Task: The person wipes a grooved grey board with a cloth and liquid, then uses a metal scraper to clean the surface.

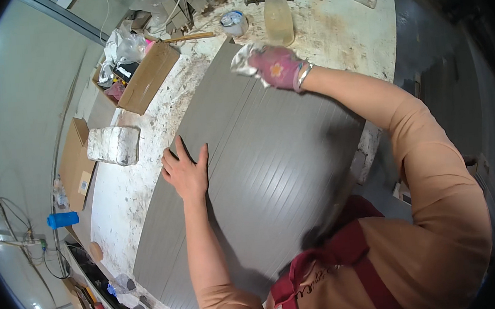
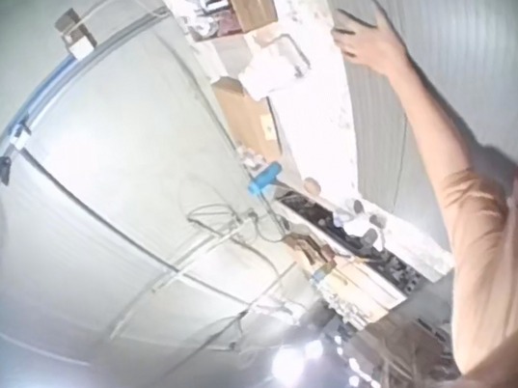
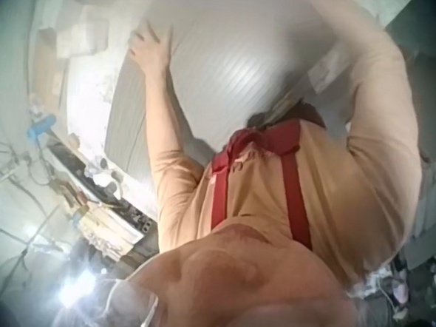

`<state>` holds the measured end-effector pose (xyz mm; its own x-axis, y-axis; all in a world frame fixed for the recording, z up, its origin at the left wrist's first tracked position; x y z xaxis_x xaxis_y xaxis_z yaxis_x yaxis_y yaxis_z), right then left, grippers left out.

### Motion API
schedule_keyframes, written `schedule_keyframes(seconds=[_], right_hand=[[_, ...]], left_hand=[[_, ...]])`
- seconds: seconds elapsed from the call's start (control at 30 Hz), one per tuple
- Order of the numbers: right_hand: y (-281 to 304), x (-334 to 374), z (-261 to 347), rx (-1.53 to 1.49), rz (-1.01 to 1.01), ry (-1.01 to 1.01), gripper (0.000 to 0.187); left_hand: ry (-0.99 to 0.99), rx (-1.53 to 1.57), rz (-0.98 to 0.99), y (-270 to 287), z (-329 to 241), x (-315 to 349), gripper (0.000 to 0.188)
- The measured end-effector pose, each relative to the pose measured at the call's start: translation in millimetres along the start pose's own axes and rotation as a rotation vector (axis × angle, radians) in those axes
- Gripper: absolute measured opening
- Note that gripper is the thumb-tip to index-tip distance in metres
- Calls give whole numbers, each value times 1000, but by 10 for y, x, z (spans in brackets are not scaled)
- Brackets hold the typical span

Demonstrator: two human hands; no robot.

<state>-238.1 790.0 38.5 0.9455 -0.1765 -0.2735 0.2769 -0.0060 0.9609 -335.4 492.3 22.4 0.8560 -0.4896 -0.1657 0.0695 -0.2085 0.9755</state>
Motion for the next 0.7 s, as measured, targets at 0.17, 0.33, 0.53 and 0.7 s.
schedule_keyframes(seconds=[0.17,0.33,0.53,0.7], right_hand=[[274,-74,-187,10,91,-137,27],[105,-123,-702,145,189,-177,19],[445,187,-605,-28,8,-202,22],[123,161,141,-82,-53,66,21]], left_hand=[[7,-29,-6,55,-28,17,73],[-11,5,-5,-1,-76,4,73],[-6,-47,-49,1,23,28,73],[-3,-8,-16,-7,28,19,73]])
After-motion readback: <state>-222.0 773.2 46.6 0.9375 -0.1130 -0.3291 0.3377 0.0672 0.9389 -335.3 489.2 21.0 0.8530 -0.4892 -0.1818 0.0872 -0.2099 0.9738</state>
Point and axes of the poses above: each hand's wrist, its own x-axis away from the middle knuckle, its own y-axis out of the back of the hand, z = x × y, the point moved 5 cm from there along -x, towards the middle knuckle, and after that the axes turned 2 degrees about y, right-handed, at the moved point
